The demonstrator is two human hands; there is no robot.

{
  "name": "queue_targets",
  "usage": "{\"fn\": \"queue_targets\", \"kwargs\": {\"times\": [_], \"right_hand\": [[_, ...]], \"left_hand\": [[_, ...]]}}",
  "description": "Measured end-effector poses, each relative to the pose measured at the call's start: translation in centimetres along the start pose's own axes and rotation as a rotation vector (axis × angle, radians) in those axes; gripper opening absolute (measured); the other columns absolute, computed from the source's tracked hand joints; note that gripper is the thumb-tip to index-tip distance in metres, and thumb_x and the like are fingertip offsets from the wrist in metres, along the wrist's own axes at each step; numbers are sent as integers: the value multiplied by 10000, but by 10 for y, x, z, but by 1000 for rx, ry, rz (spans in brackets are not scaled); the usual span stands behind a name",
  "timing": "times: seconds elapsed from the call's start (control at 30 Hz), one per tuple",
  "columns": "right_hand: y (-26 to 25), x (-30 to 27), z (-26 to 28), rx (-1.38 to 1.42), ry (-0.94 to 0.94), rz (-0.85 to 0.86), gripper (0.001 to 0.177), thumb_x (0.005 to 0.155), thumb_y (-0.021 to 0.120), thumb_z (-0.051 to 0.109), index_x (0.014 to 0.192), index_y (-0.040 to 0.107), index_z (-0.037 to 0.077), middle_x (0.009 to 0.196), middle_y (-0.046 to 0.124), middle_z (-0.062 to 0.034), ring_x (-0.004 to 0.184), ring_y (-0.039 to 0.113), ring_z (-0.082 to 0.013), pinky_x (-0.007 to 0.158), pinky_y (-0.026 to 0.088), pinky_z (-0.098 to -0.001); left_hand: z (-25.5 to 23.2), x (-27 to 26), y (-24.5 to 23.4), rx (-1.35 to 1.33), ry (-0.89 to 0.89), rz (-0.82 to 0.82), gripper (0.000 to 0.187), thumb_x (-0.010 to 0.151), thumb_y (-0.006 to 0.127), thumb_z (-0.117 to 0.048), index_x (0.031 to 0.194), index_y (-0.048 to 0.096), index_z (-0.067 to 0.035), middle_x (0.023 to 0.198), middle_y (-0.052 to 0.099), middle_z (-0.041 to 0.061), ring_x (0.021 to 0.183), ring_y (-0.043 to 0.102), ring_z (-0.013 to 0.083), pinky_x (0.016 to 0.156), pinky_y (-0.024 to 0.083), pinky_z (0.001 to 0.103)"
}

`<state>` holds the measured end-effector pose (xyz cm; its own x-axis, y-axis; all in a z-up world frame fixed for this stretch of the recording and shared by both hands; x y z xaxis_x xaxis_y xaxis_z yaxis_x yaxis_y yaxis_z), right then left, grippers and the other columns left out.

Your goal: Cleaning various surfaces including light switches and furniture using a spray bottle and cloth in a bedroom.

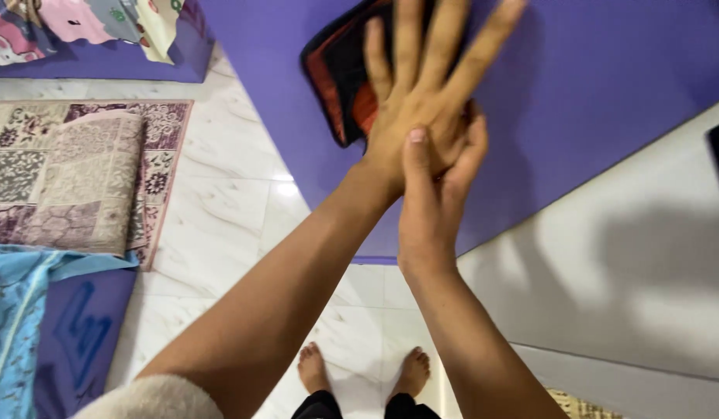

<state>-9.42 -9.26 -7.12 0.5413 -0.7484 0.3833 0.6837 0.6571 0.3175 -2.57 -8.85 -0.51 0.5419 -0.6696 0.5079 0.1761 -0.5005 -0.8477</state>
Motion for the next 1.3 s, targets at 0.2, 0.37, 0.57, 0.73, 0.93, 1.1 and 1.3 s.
{"fn": "queue_targets", "kwargs": {"times": [0.2,0.37,0.57,0.73,0.93,1.1,1.3], "right_hand": [[-82,49,44,206,49,-59,805,1045,547,437,1618,53,165,1687,158,-119,1560,312,-309,1230,414,-542],[-137,56,35,282,209,-177,757,991,442,555,1587,111,223,1653,228,-66,1529,331,-277,1180,367,-568],[-177,54,-26,684,481,-83,748,1004,343,615,1586,286,148,1643,347,-79,1537,344,-254,1235,326,-481],[-159,49,-40,544,613,-214,622,996,385,519,1517,428,181,1523,457,-41,1474,398,-200,1202,348,-442],[-136,45,-41,516,575,-339,441,954,550,299,1352,569,110,1391,543,-46,1299,486,-246,1148,390,-413],[-120,44,-29,399,406,-260,509,881,500,136,1380,544,48,1387,562,-111,1329,546,-260,1140,466,-454],[-126,35,-14,174,276,-192,543,867,462,32,1398,565,-14,1356,611,-146,1272,615,-221,1127,486,-369]], "left_hand": [[-100,46,24,25,373,-20,895,983,601,-175,1746,169,-356,1774,118,-14,1656,66,266,1365,84,552],[-145,47,33,-72,468,23,952,869,609,-67,1702,195,-272,1778,136,-30,1643,91,209,1373,109,520],[-118,2,97,-510,570,33,769,892,757,-115,1575,417,-209,1684,320,-24,1618,197,229,1357,218,512],[-76,-34,82,-578,442,84,710,830,737,-42,1495,521,-170,1639,402,-14,1587,273,231,1314,263,484],[-45,-65,70,-753,285,21,720,856,614,80,1538,506,-125,1678,420,47,1630,295,277,1345,317,415],[-24,-69,77,-1064,-283,-193,543,891,663,-25,1424,564,-65,1330,645,127,1110,684,250,926,579,361],[-21,-56,98,-1547,-681,203,558,787,796,-153,1277,536,-91,814,647,38,697,617,124,605,502,338]]}}
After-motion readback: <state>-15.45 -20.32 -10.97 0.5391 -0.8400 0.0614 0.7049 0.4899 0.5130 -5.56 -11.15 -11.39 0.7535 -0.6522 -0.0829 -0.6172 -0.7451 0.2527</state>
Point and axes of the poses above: each hand's wrist, its own x-axis towards the middle knuckle, its own y-axis out of the palm, z = x × y, the point moved 5 cm from there along x, towards the middle knuckle
